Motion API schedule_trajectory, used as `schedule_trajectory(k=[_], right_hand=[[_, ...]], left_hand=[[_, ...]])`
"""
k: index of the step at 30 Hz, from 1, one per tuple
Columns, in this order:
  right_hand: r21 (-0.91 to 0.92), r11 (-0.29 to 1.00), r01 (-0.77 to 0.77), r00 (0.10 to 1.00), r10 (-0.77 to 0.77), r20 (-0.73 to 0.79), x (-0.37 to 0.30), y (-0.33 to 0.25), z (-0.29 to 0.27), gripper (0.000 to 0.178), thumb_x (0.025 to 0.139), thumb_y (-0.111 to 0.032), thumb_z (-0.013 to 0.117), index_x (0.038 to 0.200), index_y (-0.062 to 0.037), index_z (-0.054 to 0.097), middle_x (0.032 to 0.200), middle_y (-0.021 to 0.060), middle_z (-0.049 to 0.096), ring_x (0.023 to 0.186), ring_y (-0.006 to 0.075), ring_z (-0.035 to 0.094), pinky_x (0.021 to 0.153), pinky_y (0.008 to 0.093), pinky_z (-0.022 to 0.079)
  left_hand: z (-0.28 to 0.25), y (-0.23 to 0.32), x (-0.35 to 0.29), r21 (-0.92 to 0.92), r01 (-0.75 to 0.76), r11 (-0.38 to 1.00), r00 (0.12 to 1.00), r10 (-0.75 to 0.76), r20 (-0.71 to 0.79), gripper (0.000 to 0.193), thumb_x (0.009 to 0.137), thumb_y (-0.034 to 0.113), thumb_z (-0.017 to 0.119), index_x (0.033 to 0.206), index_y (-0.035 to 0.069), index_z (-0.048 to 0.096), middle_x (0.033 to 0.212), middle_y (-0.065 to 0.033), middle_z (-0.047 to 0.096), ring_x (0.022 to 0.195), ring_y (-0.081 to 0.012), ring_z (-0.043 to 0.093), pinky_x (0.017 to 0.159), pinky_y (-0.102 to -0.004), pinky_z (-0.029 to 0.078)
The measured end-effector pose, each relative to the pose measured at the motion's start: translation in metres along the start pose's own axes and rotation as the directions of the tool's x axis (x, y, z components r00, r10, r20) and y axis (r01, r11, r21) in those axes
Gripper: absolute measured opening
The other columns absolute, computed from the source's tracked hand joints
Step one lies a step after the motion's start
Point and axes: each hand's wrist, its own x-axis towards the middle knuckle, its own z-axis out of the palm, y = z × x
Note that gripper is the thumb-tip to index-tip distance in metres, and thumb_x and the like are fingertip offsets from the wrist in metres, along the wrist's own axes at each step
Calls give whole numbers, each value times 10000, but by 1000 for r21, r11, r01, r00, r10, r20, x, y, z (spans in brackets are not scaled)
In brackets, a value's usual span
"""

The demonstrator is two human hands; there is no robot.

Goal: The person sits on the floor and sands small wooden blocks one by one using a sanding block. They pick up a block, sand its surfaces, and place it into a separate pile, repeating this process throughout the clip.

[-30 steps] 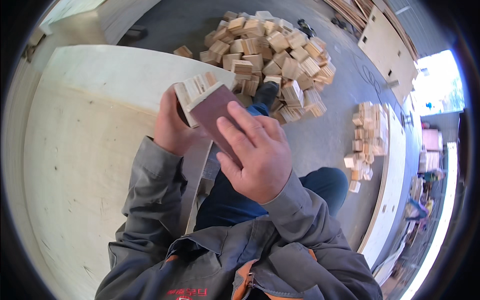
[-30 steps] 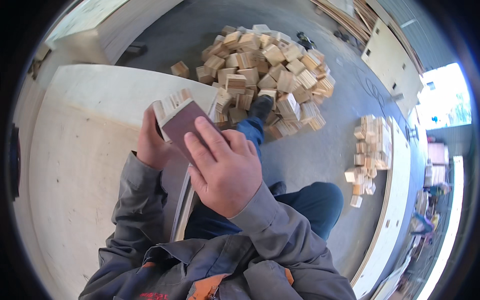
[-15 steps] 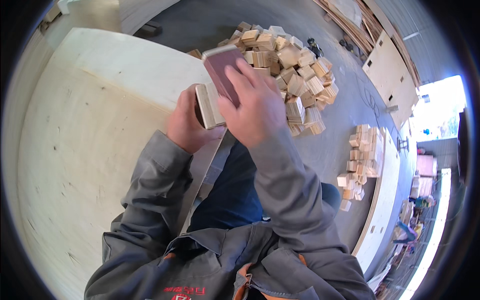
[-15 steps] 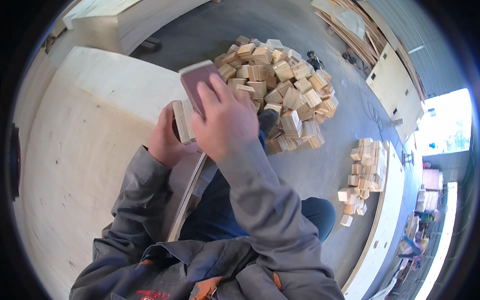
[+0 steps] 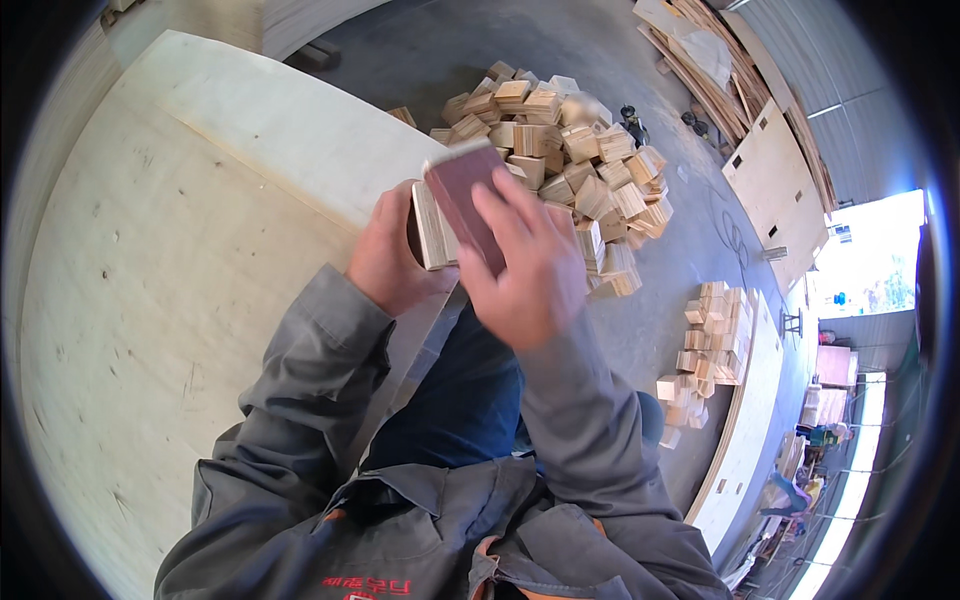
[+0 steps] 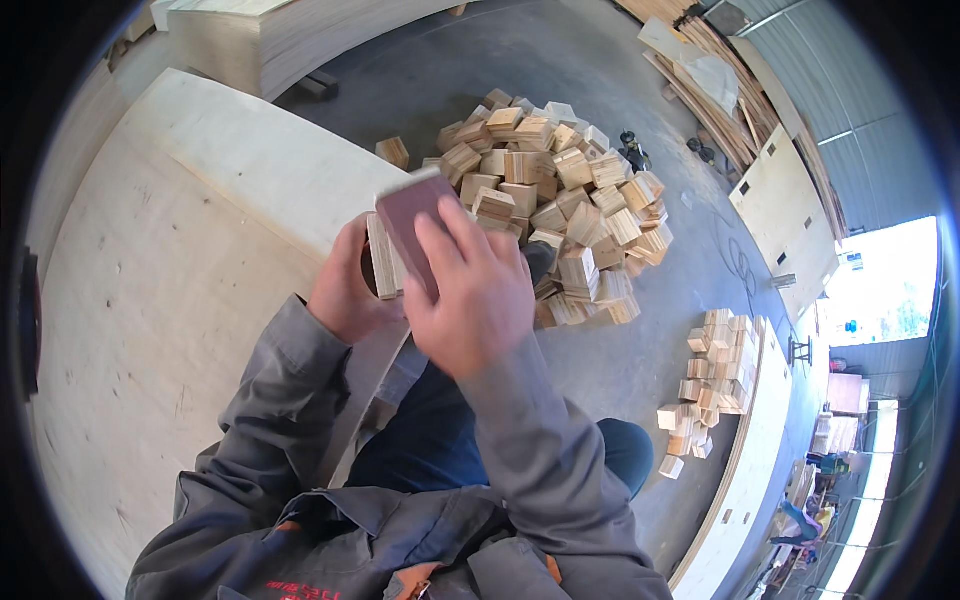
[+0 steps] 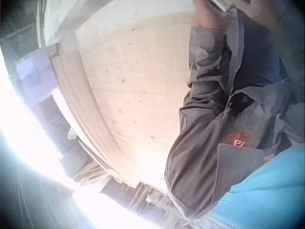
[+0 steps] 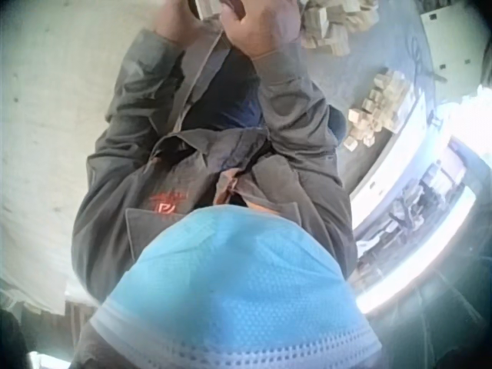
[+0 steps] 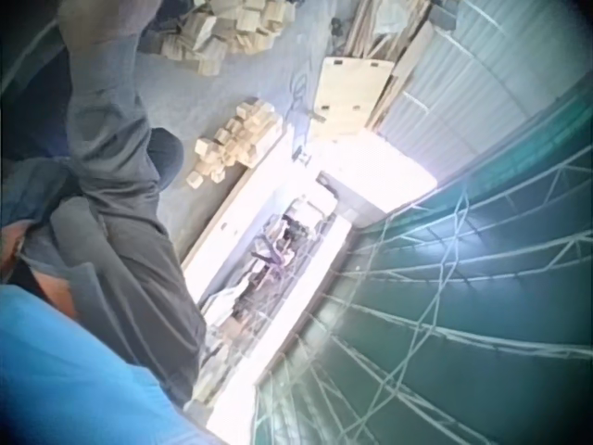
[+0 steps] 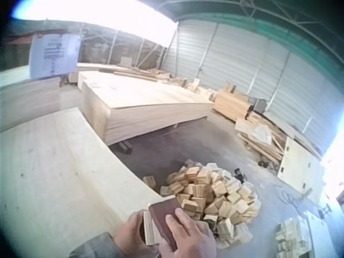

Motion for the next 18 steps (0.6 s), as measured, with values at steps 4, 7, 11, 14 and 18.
schedule_trajectory(k=[4, 7, 11, 14, 18], right_hand=[[-26, 994, -105, 994, 106, 29, 55, 22, 25, 581, 904, -269, 813, 1437, -55, 723, 1539, 196, 669, 1257, 454, 669, 1100, 517, 543], [-40, 995, -97, 995, 97, 14, 52, 23, 28, 540, 920, -289, 764, 1422, -91, 734, 1535, 164, 670, 1258, 447, 672, 1092, 521, 557], [-10, 1000, -21, 999, 21, -29, -4, 11, 1, 601, 888, -237, 823, 1446, -42, 711, 1561, 206, 639, 1237, 437, 664, 1094, 524, 537], [32, 999, -42, 999, 42, -7, -48, -2, -19, 635, 863, -194, 854, 1461, -45, 700, 1577, 216, 623, 1213, 419, 656, 1088, 516, 529], [42, 998, -56, 998, 55, 30, -73, -11, -34, 646, 848, -175, 857, 1461, -50, 697, 1591, 204, 615, 1204, 407, 652, 1073, 504, 534]], left_hand=[[-3, 10, 4, 66, 19, 998, 999, -22, 48, 989, 697, 96, 982, 1532, 13, 458, 1377, -177, 639, 1296, -319, 653, 1124, -436, 530], [-6, 13, 2, 104, 41, 994, 998, -46, 44, 1012, 694, 93, 988, 1547, 18, 448, 1372, -156, 656, 1303, -276, 665, 1127, -413, 531], [-2, 11, -1, 57, 83, 995, 996, -85, 36, 1029, 681, 110, 1007, 1546, 40, 456, 1367, -161, 662, 1307, -296, 673, 1121, -420, 538], [-7, 20, -3, 148, 23, 989, 1000, -25, 16, 1019, 692, 109, 1008, 1543, 32, 453, 1390, -187, 647, 1318, -334, 670, 1125, -430, 540], [-4, 11, -2, 127, -13, 992, 1000, 10, 21, 1015, 689, 89, 1007, 1534, 5, 451, 1404, -196, 633, 1319, -336, 666, 1131, -432, 537]])
